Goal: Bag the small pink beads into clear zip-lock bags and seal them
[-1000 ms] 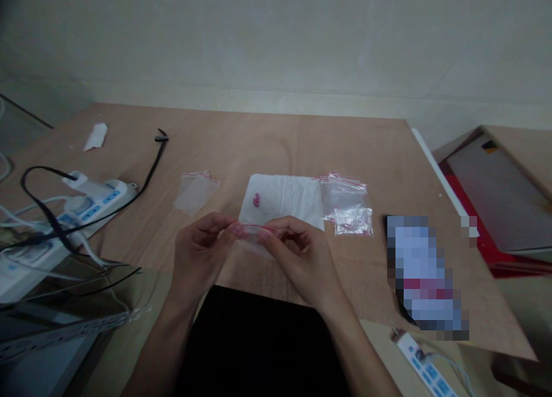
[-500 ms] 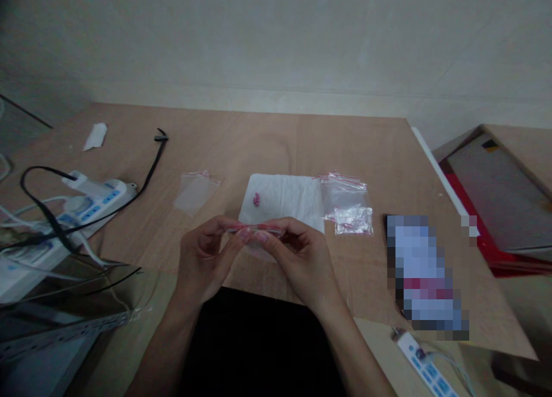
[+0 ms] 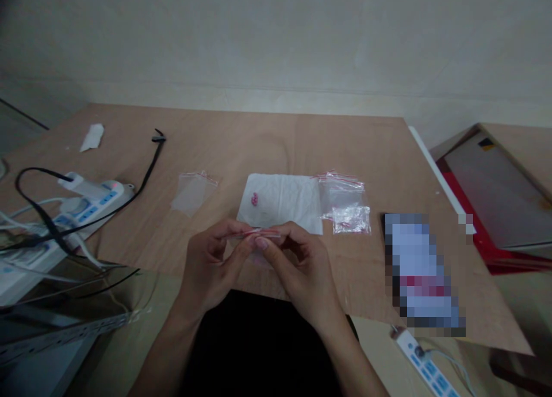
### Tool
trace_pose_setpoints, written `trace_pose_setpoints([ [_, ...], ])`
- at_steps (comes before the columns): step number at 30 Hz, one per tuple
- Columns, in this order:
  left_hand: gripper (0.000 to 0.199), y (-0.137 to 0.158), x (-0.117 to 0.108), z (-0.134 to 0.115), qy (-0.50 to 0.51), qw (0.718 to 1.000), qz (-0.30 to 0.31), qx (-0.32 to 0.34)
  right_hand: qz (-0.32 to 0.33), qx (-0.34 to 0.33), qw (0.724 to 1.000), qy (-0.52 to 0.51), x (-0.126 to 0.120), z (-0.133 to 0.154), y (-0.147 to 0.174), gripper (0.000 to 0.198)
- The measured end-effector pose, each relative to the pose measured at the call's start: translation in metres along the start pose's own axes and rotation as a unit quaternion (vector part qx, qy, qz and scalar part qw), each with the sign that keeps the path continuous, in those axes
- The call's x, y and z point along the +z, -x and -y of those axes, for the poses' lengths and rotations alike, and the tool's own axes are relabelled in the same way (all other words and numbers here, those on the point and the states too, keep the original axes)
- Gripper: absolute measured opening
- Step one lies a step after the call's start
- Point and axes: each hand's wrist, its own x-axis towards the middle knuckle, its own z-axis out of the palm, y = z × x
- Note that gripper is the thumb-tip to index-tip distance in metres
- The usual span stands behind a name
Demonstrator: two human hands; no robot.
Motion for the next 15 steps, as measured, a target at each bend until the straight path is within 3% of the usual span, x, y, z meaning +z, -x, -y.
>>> trace_pose_setpoints([
  [9,0.009,0.003,-0.003,0.004,0.069,0.997,-0.011,-0.045,-0.012,-0.038,0.996,0.076,-0.005,0.008,0.003,0.012],
  [15,0.016,-0.003,-0.016,-0.003,0.074,0.99,0.112,-0.039,-0.006,-0.065,0.99,0.123,-0.008,0.011,0.003,0.015],
])
